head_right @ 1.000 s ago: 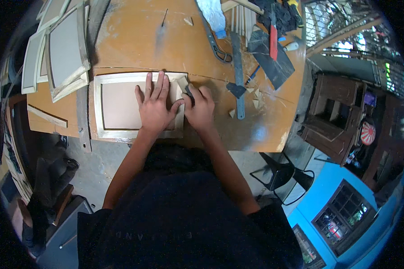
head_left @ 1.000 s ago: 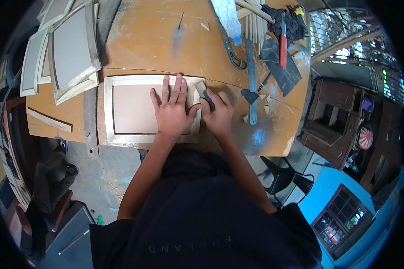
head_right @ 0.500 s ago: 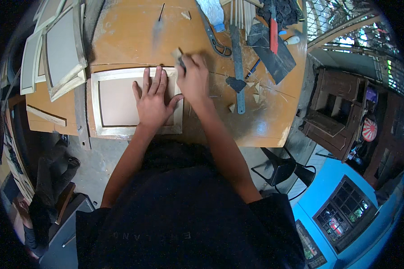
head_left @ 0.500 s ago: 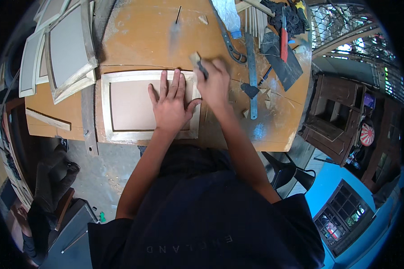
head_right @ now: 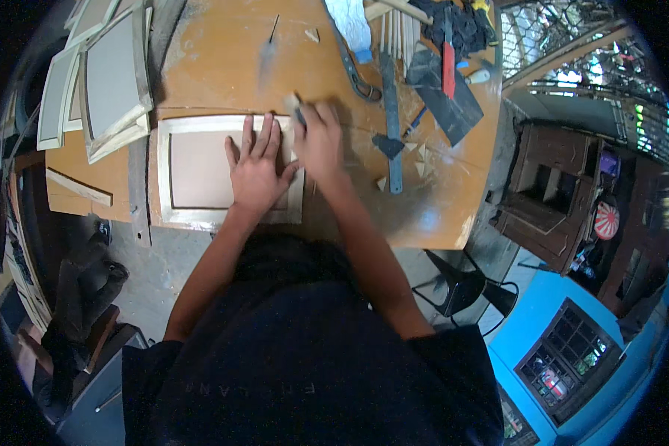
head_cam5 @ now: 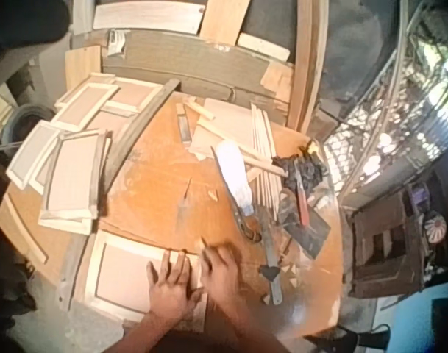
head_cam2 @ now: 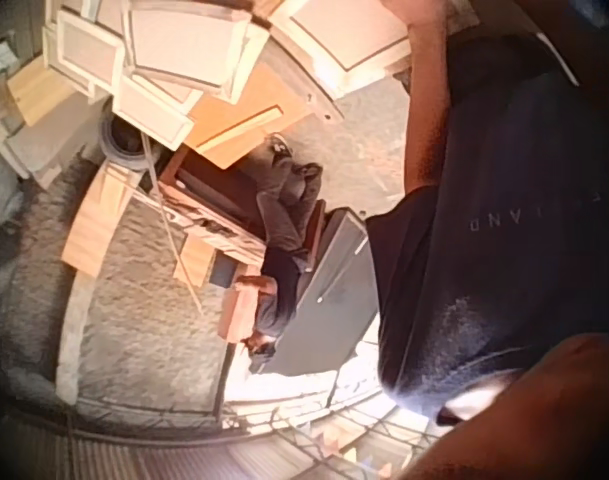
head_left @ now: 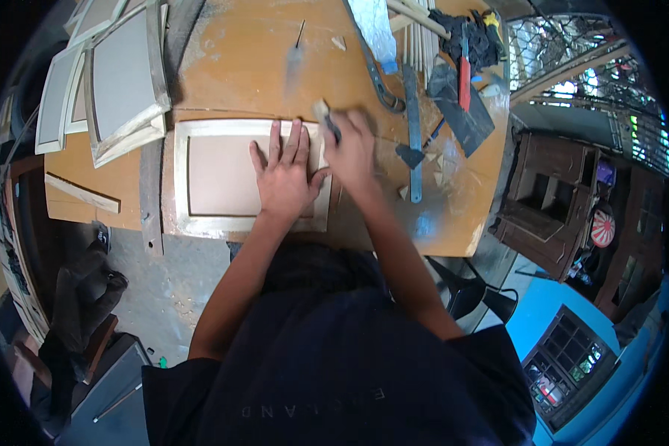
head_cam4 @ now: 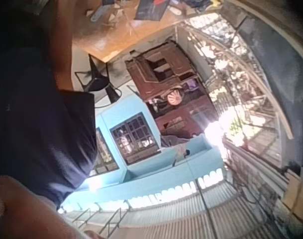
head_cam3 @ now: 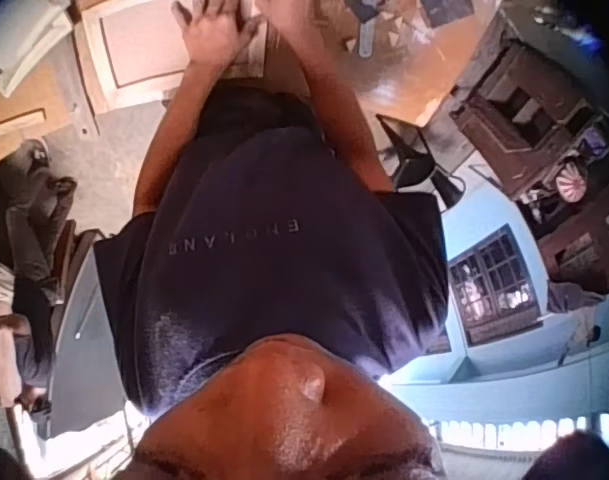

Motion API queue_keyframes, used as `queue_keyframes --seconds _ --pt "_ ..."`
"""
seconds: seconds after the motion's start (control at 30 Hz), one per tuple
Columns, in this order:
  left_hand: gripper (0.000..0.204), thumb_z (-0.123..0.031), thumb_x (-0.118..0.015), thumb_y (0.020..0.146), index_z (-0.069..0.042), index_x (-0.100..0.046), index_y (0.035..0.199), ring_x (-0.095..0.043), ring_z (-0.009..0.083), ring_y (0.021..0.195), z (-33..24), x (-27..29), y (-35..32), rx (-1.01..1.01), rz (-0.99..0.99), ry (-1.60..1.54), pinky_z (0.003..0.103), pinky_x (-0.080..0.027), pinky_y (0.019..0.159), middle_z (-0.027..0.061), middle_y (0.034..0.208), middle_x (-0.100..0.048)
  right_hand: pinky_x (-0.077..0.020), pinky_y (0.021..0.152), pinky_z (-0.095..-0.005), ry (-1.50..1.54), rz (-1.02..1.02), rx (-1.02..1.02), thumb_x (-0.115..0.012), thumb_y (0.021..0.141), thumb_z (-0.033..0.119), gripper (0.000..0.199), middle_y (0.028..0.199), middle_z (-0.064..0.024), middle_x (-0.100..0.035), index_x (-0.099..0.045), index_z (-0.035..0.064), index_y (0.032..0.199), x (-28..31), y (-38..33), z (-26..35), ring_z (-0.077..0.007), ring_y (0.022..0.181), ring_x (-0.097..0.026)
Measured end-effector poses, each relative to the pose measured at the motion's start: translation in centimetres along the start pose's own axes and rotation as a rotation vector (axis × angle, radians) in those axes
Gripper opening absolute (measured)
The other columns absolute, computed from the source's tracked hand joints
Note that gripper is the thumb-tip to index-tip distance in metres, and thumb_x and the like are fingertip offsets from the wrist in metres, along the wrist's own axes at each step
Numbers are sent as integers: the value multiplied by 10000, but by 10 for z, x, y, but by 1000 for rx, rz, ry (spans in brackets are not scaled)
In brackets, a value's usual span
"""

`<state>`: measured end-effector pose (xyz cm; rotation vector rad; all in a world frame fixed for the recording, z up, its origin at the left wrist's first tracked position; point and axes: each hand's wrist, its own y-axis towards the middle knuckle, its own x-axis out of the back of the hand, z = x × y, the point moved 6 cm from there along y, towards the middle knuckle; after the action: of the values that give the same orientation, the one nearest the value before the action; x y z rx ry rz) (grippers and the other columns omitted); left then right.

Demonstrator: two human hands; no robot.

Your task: The recorder is assembling and finishing wooden picture frames, using small wood blocks and adhesive to secure the joints.

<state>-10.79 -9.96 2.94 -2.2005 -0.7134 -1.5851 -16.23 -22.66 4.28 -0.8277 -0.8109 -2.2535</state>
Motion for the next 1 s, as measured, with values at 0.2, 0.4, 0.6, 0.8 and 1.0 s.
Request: queue_keyframes --seconds 0.2,0.4,0.6,0.8,1.0 --pt "847 -602 -671 858 -36 -501 1465 -270 354 1515 -3 -5 0 -19 -29 -4 721 -232 1114 67 1608 -392 -512 639 -301 251 -36 -345 -787 866 147 243 848 -51 -719 -735 0 1052 12 6 -42 -124 743 -658" --pt "664 -482 -587 962 -214 -417 1545 -140 379 1544 -3 -6 -4 -65 50 12 748 -176 1123 70 1683 -192 -511 703 -252 371 -185 -660 -807 867 153 280 883 -46 -718 -726 -42 1051 73 -38 -65 -74 770 -630" --pt "565 -392 -544 989 -331 -421 1537 -80 390 1550 -19 -8 -1 -131 109 31 795 -108 1109 61 1689 -165 -517 717 -252 600 -190 -780 -775 882 78 222 901 -47 -720 -724 -34 1067 74 -79 -72 -89 786 -639" --pt "728 -480 -618 929 -267 -359 1576 -45 405 1553 -9 1 15 -11 178 16 789 -105 1108 78 1702 -104 -508 792 -250 539 -92 -645 -763 899 78 244 953 -19 -708 -716 -23 1117 64 -74 -45 -90 867 -639" --pt "652 -433 -648 908 -303 -460 1519 -55 405 1552 -12 3 9 -139 140 -2 800 -116 1101 61 1692 -157 -525 822 -258 547 -86 -639 -763 900 78 254 1015 -74 -738 -715 -17 1130 59 -70 -61 -105 888 -667"
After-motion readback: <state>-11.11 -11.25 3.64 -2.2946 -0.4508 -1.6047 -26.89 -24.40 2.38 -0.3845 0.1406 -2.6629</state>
